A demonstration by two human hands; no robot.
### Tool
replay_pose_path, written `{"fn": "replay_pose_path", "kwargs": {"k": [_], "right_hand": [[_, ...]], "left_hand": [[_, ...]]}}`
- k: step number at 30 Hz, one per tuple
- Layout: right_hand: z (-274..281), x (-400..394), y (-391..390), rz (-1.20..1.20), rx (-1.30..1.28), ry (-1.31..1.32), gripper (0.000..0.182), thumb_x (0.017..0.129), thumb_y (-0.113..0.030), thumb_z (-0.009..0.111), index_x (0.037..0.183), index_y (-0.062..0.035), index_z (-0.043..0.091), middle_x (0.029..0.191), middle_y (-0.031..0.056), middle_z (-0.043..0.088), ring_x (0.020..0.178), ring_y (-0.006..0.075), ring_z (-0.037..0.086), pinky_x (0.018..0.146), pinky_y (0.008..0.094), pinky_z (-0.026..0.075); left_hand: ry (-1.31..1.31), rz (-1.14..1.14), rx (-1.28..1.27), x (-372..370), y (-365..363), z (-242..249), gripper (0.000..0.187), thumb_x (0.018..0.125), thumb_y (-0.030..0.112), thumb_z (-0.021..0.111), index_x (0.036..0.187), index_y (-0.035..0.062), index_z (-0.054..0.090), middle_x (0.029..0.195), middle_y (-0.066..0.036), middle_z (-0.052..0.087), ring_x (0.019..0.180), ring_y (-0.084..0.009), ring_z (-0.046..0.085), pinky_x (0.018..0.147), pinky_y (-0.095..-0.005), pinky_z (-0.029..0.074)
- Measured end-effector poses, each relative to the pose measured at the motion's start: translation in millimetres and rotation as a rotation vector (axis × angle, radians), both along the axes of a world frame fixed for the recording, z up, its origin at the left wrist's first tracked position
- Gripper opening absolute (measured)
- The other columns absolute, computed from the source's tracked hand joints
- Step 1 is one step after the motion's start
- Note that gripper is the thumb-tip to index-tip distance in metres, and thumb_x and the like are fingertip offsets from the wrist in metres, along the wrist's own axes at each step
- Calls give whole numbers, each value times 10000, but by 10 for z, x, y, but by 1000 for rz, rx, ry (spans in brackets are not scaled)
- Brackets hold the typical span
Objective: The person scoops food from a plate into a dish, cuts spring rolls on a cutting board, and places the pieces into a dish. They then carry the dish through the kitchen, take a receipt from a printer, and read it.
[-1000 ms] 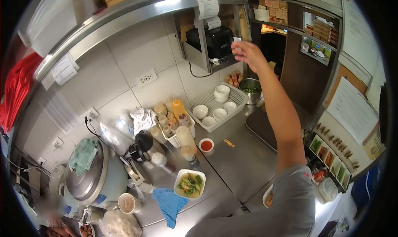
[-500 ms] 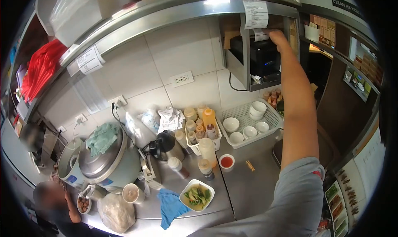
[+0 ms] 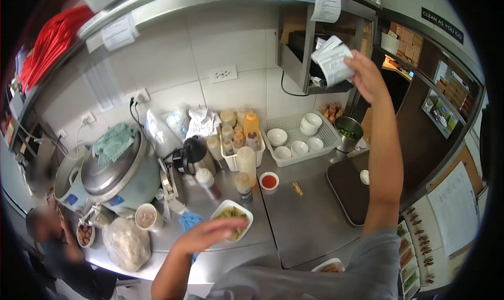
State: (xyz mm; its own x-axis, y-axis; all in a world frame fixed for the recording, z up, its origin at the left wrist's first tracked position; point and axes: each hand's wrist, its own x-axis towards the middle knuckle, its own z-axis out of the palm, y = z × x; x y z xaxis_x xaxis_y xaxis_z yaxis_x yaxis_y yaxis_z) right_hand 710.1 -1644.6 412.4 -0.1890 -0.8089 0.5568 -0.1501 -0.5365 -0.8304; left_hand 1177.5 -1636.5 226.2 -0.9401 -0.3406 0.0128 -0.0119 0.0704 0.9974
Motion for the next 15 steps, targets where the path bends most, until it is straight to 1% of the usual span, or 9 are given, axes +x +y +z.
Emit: {"fn": "replay_pose_path", "kwargs": {"k": [2, 3, 5, 6, 9, 10, 12, 13, 15], "right_hand": [[-270, 383, 127, 87, 55, -50, 241, 852, -135, 565, 1061, -16, 541, 966, 36, 600, 890, 116, 569, 818, 272, 441], [-394, 535, 171, 133, 82, -74, 253, 848, -124, 573, 1069, -4, 544, 972, 43, 603, 896, 129, 576, 831, 277, 447], [-691, 733, 182, 286, 166, -4, 271, 843, -121, 577, 1086, -5, 546, 977, 33, 603, 891, 117, 570, 814, 260, 442], [-820, 852, 193, 310, 223, 24, 241, 836, -112, 584, 1055, -13, 563, 961, 26, 604, 899, 100, 561, 815, 248, 435], [-1093, 1228, 242, 288, 381, 203, 135, 834, -71, 575, 960, -25, 559, 914, 21, 589, 863, 94, 552, 794, 253, 436], [-1075, 1425, 302, 335, 408, 216, 123, 827, -95, 590, 927, -28, 562, 900, 9, 579, 861, 81, 537, 795, 248, 424], [-1157, 1549, 287, 419, 511, 222, 152, 819, -115, 602, 936, -26, 564, 906, 8, 581, 868, 81, 537, 800, 250, 424], [-1195, 1595, 281, 460, 560, 226, 167, 815, -125, 608, 941, -25, 564, 910, 8, 582, 872, 81, 537, 802, 251, 424], [-1303, 1671, 237, 543, 553, 212, 199, 804, -138, 612, 961, -24, 566, 948, 22, 593, 885, 97, 546, 810, 262, 429]], "left_hand": [[148, -27, 92, -406, -15, 206, 460, 934, 255, 483, 1316, 11, 405, 1299, -113, 480, 1182, -216, 470, 991, -329, 354], [178, -9, 98, -572, -29, 244, 502, 929, 279, 487, 1340, 17, 365, 1314, -113, 461, 1195, -217, 456, 991, -333, 353], [271, 38, 127, -843, -47, 280, 594, 918, 341, 495, 1379, 29, 288, 1348, -107, 416, 1218, -212, 429, 992, -345, 348], [330, 68, 152, -935, -43, 277, 643, 910, 378, 498, 1395, 37, 251, 1366, -101, 391, 1228, -206, 415, 993, -352, 345], [393, 124, 279, -1092, -152, 63, 732, 886, 526, 447, 1389, 31, 254, 1404, -119, 321, 1266, -212, 356, 995, -390, 349], [409, 160, 369, -1080, -167, 18, 716, 893, 526, 434, 1389, 43, 252, 1379, -108, 353, 1243, -204, 384, 986, -388, 354], [441, 225, 543, -1028, -188, -41, 685, 906, 526, 407, 1388, 66, 249, 1329, -87, 416, 1198, -190, 439, 970, -386, 364], [444, 214, 625, -994, -197, -70, 675, 906, 543, 383, 1373, 69, 273, 1309, -90, 435, 1183, -194, 455, 961, -388, 373], [462, 193, 784, -922, -214, -125, 666, 905, 577, 334, 1342, 75, 320, 1268, -98, 472, 1151, -203, 488, 945, -392, 391]]}}
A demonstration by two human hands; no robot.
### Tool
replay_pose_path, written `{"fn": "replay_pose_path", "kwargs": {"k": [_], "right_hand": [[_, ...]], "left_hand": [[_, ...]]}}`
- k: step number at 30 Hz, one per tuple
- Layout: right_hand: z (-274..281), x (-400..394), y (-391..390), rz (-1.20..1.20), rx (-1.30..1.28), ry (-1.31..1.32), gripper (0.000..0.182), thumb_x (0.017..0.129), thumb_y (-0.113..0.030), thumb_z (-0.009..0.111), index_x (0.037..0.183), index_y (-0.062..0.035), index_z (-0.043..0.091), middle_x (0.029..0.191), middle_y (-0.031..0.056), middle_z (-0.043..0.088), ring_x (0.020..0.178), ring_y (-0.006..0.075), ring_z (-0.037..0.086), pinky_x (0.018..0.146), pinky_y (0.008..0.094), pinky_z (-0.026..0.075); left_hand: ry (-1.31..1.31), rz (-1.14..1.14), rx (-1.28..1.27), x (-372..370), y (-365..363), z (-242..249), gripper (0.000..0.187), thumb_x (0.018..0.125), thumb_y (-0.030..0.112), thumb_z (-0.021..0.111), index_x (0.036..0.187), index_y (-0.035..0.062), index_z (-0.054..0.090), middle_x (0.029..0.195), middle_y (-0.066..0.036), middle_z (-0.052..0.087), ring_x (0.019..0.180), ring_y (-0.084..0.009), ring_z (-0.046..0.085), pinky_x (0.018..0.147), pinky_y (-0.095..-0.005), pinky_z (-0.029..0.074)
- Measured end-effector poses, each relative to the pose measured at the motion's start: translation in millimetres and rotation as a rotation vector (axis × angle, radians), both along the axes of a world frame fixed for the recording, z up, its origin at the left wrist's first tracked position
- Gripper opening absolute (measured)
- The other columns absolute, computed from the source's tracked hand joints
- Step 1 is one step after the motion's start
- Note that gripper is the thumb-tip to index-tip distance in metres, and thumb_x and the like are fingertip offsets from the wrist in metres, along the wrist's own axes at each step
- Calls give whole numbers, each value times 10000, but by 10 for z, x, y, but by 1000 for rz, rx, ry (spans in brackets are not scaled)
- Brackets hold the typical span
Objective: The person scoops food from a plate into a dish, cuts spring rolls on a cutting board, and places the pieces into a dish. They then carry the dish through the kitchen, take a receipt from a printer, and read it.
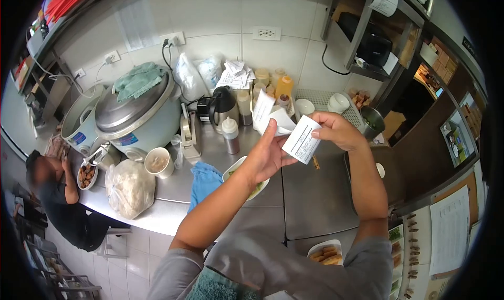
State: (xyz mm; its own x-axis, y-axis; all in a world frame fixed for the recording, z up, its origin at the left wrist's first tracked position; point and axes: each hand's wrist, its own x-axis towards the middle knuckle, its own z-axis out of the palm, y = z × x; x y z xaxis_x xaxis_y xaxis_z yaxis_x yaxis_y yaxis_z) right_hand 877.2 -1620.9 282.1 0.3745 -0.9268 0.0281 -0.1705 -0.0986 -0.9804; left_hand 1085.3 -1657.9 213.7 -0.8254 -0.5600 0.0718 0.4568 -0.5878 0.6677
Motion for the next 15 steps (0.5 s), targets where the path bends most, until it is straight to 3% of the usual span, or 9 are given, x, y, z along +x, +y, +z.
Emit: {"fn": "replay_pose_path", "kwargs": {"k": [4, 6, 7, 10, 12, 13, 15], "right_hand": [[-350, 83, -164, 130, 36, -61, 225, 811, -100, 599, 1016, -15, 562, 1021, 49, 604, 939, 127, 565, 850, 285, 442], [-495, 187, -184, 141, 66, -96, 213, 830, -77, 592, 1030, -13, 555, 1023, 44, 606, 940, 128, 572, 835, 289, 462], [-528, 286, -188, 142, 30, -121, 200, 835, -56, 584, 1027, -6, 557, 1127, 70, 574, 1001, 142, 552, 877, 305, 446], [-723, 385, -232, 151, -84, -127, 183, 835, -39, 583, 1012, 5, 562, 1222, 92, 522, 1050, 151, 527, 908, 310, 426], [-876, 400, -280, 100, -62, -112, 157, 830, -31, 591, 982, 5, 573, 1191, 79, 524, 1024, 140, 520, 888, 299, 423], [-952, 400, -298, 75, -66, -92, 154, 828, -33, 597, 976, 2, 575, 1151, 66, 545, 996, 132, 528, 870, 293, 429], [-971, 375, -335, 25, -34, -27, 128, 828, -39, 597, 947, 0, 572, 1073, 51, 569, 941, 119, 540, 843, 284, 436]], "left_hand": [[108, 95, 130, 106, 59, -157, 654, 902, 596, 282, 1292, 80, 376, 1193, -131, 532, 1096, -235, 536, 933, -410, 425], [112, 203, 110, 203, 24, -213, 551, 920, 477, 394, 1280, 60, 385, 1212, -156, 518, 1117, -261, 520, 936, -413, 428], [77, 285, 89, 250, 5, -243, 546, 915, 450, 423, 1285, 51, 380, 1234, -166, 503, 1135, -275, 505, 949, -422, 416], [6, 459, 90, 417, -98, -379, 481, 903, 342, 486, 1251, 19, 406, 1205, -162, 519, 1114, -281, 519, 948, -420, 420], [-28, 545, 110, 519, -159, -422, 420, 896, 261, 520, 1213, -3, 438, 1155, -147, 550, 1075, -274, 548, 934, -408, 435], [-37, 578, 108, 557, -126, -388, 431, 882, 258, 550, 1196, -20, 451, 1092, -115, 575, 1033, -219, 563, 891, -365, 460], [-118, 671, 81, 624, -157, -467, 450, 880, 268, 557, 1204, -24, 448, 1086, -118, 576, 1034, -219, 561, 888, -365, 459]]}}
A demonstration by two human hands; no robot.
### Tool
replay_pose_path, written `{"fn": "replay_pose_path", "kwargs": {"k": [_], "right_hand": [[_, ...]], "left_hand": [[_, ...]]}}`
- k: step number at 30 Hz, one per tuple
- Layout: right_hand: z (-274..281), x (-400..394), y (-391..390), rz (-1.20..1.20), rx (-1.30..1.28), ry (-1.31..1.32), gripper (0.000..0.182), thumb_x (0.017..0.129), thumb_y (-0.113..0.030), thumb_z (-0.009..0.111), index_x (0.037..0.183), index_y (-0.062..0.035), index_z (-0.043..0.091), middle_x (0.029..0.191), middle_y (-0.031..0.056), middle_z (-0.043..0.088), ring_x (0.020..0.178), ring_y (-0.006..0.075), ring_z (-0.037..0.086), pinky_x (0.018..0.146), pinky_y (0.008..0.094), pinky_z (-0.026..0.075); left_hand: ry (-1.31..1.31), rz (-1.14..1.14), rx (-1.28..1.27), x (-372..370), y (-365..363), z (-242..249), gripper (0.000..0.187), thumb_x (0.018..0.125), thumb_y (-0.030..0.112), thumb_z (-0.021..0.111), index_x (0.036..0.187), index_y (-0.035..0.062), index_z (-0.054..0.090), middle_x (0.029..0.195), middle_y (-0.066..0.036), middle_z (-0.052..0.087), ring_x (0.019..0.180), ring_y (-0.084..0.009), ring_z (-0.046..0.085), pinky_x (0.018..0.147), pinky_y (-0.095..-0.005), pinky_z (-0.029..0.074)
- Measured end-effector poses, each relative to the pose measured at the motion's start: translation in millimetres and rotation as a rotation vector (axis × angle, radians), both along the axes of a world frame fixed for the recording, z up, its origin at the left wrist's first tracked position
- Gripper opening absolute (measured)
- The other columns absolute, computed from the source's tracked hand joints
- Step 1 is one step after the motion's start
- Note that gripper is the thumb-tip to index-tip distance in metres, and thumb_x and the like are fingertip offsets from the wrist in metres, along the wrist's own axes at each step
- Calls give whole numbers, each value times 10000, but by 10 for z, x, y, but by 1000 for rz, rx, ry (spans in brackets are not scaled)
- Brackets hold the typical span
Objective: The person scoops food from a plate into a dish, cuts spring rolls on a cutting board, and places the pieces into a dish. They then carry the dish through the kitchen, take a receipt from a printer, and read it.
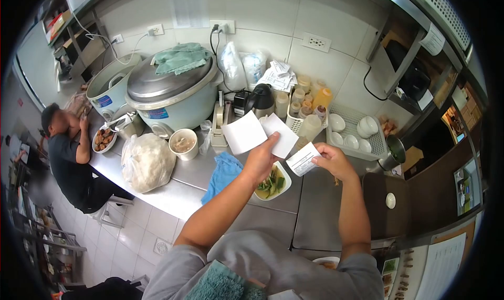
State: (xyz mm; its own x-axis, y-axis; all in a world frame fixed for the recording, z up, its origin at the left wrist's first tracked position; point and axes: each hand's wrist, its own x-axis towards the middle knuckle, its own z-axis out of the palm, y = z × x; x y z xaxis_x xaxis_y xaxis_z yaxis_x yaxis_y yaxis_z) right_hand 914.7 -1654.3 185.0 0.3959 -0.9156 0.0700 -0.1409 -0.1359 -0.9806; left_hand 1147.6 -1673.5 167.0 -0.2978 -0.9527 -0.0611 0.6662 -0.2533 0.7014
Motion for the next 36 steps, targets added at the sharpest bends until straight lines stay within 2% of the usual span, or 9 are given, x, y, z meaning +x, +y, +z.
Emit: {"fn": "replay_pose_path", "kwargs": {"k": [5, 9, 12, 15, 17, 25, 30, 33, 36], "right_hand": [[492, -72, -75, -139, -113, 160, 157, 850, -86, 593, 985, -6, 582, 893, -7, 609, 817, 79, 551, 757, 246, 442], [1202, -308, -258, -329, -401, 113, 239, 891, -136, 545, 1082, 7, 556, 993, 31, 596, 920, 90, 531, 806, 238, 421], [1779, -490, -436, -460, -642, -59, 264, 898, -155, 539, 1109, 4, 544, 1021, 32, 585, 938, 92, 520, 832, 249, 410], [2478, -606, -552, -627, -935, -186, 135, 892, -198, 538, 923, -72, 578, 853, -28, 581, 788, 46, 501, 731, 211, 386], [2895, -1039, -1006, -815, -1005, -343, 186, 868, -245, 579, 897, -62, 582, 810, -25, 589, 728, 41, 490, 655, 193, 368], [3073, -1482, -1401, -1232, -1035, -334, 340, 762, -136, 697, 1002, 30, 523, 877, 90, 609, 793, 140, 566, 711, 247, 444], [3207, -1551, -1529, -1238, -1098, -332, 424, 693, -203, 735, 1007, -1, 535, 912, 127, 613, 831, 200, 583, 748, 300, 459], [3290, -1471, -1537, -1311, -1097, -300, 418, 707, -176, 731, 1017, -3, 509, 898, 118, 605, 810, 187, 577, 739, 285, 456], [3361, -1410, -1551, -1358, -1079, -343, 446, 680, -276, 723, 1016, -40, 548, 952, 138, 610, 883, 256, 581, 805, 351, 450]], "left_hand": [[-433, 274, -171, 227, -71, -232, 430, 860, 278, 589, 1162, -19, 513, 1095, -97, 577, 1000, -171, 550, 863, -307, 441], [-322, 223, -170, 427, 148, -94, 400, 850, 215, 598, 1162, -20, 510, 1107, -88, 567, 979, -167, 547, 865, -295, 427], [-492, 270, -166, 629, 301, -257, 423, 837, 200, 592, 1166, -41, 479, 1052, -121, 583, 931, -210, 591, 782, -305, 472], [-551, 263, -208, 907, 389, -586, 398, 832, 180, 558, 1145, -54, 481, 1013, -149, 592, 881, -253, 615, 756, -342, 495], [-456, 255, -131, 1004, 696, -469, 376, 837, 188, 525, 1122, -54, 495, 982, -165, 600, 844, -278, 623, 730, -359, 501], [-535, 339, 27, 1487, 1400, -530, 401, 854, 239, 481, 1131, -52, 484, 958, -184, 606, 852, -304, 622, 748, -388, 495], [-534, 440, 88, 1649, 1595, -582, 394, 865, 222, 468, 1155, -45, 461, 986, -191, 605, 853, -316, 622, 754, -403, 492], [-1076, 306, 166, 1829, 1644, -661, 358, 920, 242, 447, 1136, -21, 558, 1147, -179, 573, 1045, -241, 539, 899, -390, 420], [-858, 399, 112, 1843, 1630, -858, 305, 931, 177, 408, 1135, 31, 581, 1113, -163, 597, 932, -220, 589, 863, -336, 450]]}}
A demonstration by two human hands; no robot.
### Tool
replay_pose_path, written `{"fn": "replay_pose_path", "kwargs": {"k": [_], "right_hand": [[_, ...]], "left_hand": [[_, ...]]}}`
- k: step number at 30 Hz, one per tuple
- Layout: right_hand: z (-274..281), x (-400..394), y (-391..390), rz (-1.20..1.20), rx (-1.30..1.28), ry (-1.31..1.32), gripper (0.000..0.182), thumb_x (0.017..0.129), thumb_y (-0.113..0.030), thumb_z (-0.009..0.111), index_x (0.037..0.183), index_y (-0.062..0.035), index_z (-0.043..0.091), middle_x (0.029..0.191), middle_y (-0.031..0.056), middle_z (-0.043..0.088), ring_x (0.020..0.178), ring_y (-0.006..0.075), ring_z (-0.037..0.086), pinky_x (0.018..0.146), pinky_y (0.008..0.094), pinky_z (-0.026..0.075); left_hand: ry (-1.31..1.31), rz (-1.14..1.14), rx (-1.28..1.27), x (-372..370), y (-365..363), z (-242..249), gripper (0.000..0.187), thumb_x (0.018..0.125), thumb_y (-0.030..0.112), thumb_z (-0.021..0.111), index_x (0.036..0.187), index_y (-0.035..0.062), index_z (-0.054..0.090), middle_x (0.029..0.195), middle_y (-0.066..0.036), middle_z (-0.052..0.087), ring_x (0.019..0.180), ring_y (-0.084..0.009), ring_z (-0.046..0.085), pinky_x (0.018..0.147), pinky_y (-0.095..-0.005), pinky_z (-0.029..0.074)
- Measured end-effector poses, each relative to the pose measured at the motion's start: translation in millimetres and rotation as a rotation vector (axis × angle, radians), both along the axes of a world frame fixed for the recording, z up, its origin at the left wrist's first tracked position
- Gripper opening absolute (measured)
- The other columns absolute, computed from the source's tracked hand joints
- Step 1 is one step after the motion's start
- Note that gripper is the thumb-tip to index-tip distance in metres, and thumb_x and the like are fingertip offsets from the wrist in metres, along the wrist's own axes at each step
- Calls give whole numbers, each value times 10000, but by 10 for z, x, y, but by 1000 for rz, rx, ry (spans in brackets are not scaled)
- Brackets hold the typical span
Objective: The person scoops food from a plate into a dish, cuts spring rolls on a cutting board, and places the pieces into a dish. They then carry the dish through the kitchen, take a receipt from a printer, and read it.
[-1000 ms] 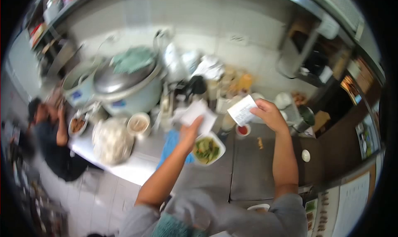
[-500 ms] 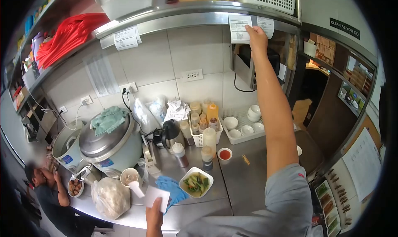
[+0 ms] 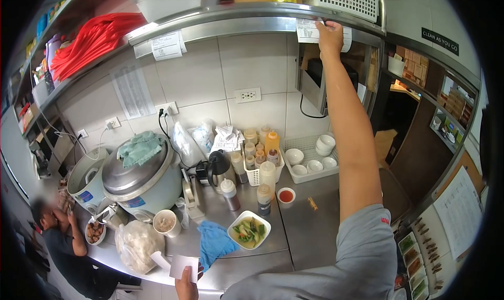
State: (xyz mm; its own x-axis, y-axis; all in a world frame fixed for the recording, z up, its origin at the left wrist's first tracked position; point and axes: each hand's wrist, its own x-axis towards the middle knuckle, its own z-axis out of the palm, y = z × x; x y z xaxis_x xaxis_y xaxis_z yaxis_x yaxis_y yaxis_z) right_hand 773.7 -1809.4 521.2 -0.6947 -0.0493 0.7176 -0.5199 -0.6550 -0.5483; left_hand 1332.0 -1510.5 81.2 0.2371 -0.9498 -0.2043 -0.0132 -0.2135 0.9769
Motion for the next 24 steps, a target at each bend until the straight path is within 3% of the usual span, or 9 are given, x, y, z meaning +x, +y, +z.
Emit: {"fn": "replay_pose_path", "kwargs": {"k": [3, 6, 7, 9, 12, 13, 15, 21, 24], "right_hand": [[1, 53, 126, -121, 12, 12, 436, 737, -323, 673, 1035, -36, 537, 995, 163, 599, 942, 294, 565, 848, 366, 432], [-292, 293, 490, -524, 64, 329, 436, 852, -330, 570, 1080, 36, 507, 1031, 187, 583, 984, 338, 545, 895, 392, 407], [-491, 521, 568, -288, 67, 308, 405, 854, -290, 585, 1081, 37, 514, 1029, 168, 587, 969, 274, 553, 872, 349, 419], [-873, 1275, 840, 81, -23, 365, 277, 867, -183, 590, 1047, 22, 543, 999, 117, 596, 930, 150, 554, 844, 268, 423], [-1829, 2517, 1379, 827, 353, 694, 159, 868, -88, 555, 1006, -8, 559, 983, 88, 605, 944, 161, 554, 857, 285, 420], [-2128, 2917, 1614, 966, 533, 778, 198, 789, -42, 625, 979, -13, 577, 996, 92, 609, 955, 177, 561, 839, 296, 434], [-2488, 3669, 1895, 1165, 457, 1231, 315, 658, -76, 734, 945, -24, 614, 1034, 101, 606, 979, 280, 578, 823, 337, 455], [-3326, 5127, 2559, 1182, 268, 1749, 501, 619, -256, 761, 1040, -64, 570, 1109, 105, 580, 1078, 291, 513, 874, 409, 415], [-3751, 5790, 2720, 1244, 347, 1822, 344, 682, -191, 709, 969, -46, 588, 935, 117, 622, 875, 291, 579, 764, 363, 451]], "left_hand": [[318, 22, -97, -181, -30, 227, 392, 868, 211, 476, 1173, -36, 452, 988, -189, 610, 860, -311, 624, 753, -407, 494], [332, 65, -155, -225, -43, 302, 306, 866, 142, 514, 1108, -46, 501, 944, -137, 611, 817, -218, 626, 714, -310, 509], [57, 83, -145, -158, -17, 220, 293, 870, 172, 532, 1081, -32, 542, 955, -115, 612, 835, -179, 600, 739, -287, 486], [274, 124, -169, -64, -73, 121, 295, 858, 210, 582, 1026, -33, 584, 945, -84, 620, 849, -158, 574, 769, -283, 460], [373, 53, -30, 141, -56, 142, 334, 856, 271, 592, 1016, -22, 590, 932, -80, 635, 834, -141, 589, 728, -257, 466], [447, 38, -58, 157, -25, 299, 341, 857, 264, 580, 1033, -27, 577, 946, -95, 634, 839, -154, 602, 729, -270, 475], [502, 78, -13, 240, 61, 401, 379, 877, 269, 529, 1112, -27, 523, 962, -112, 627, 881, -190, 620, 738, -306, 491], [723, 271, -12, 757, 527, 228, 337, 885, 200, 435, 1146, -4, 496, 1097, -118, 557, 934, -210, 596, 778, -339, 497], [752, 386, -1, 1155, 870, 70, 353, 872, 236, 441, 1157, 37, 503, 1132, -103, 538, 1029, -205, 530, 843, -381, 450]]}}
